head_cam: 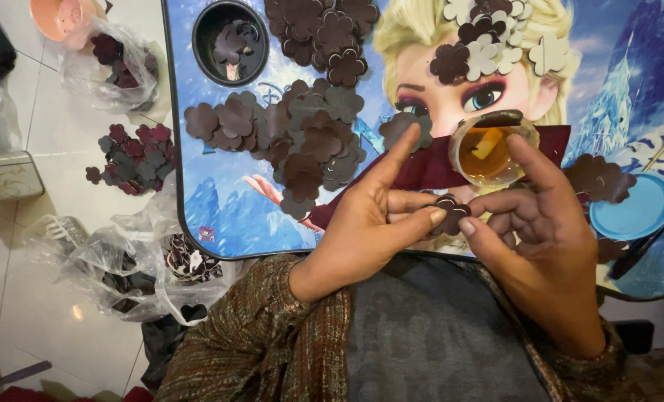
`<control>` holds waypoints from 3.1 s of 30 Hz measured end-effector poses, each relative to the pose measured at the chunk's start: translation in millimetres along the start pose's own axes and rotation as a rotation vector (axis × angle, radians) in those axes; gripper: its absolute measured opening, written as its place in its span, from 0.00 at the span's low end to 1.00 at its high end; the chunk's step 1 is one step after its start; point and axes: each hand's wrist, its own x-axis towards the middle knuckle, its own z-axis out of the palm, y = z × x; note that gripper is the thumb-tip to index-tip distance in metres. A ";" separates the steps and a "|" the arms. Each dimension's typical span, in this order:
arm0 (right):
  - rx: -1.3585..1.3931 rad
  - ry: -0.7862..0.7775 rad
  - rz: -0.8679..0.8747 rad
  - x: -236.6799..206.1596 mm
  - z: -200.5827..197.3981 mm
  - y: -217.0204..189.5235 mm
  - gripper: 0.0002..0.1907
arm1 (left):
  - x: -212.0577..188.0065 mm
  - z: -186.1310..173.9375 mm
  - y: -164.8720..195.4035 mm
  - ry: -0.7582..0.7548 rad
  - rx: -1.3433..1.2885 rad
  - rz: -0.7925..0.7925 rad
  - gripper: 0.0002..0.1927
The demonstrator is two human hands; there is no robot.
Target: The person repeatedly picks up small flower-shaped pieces from a table and joins them together by hand. They handle both dark and light-colored pieces, aligning and pressing them to form small clusters. The work continues throughout the clip without a visible final assembly or placement into a container.
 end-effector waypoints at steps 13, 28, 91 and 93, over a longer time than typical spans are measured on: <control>0.114 0.042 -0.014 0.9 -0.1 3.4 0.43 | -0.5 1.1 2.5 0.021 0.023 0.001 0.50; 0.182 0.116 0.013 0.8 -4.8 9.9 0.41 | 2.7 5.0 3.9 0.074 0.079 0.020 0.52; -0.591 0.165 -0.296 3.0 8.9 8.6 0.44 | 10.9 -4.5 -8.6 0.068 0.076 0.077 0.44; -0.527 0.186 -0.249 3.6 10.2 8.2 0.44 | 10.3 -3.0 -7.1 0.068 0.101 0.091 0.46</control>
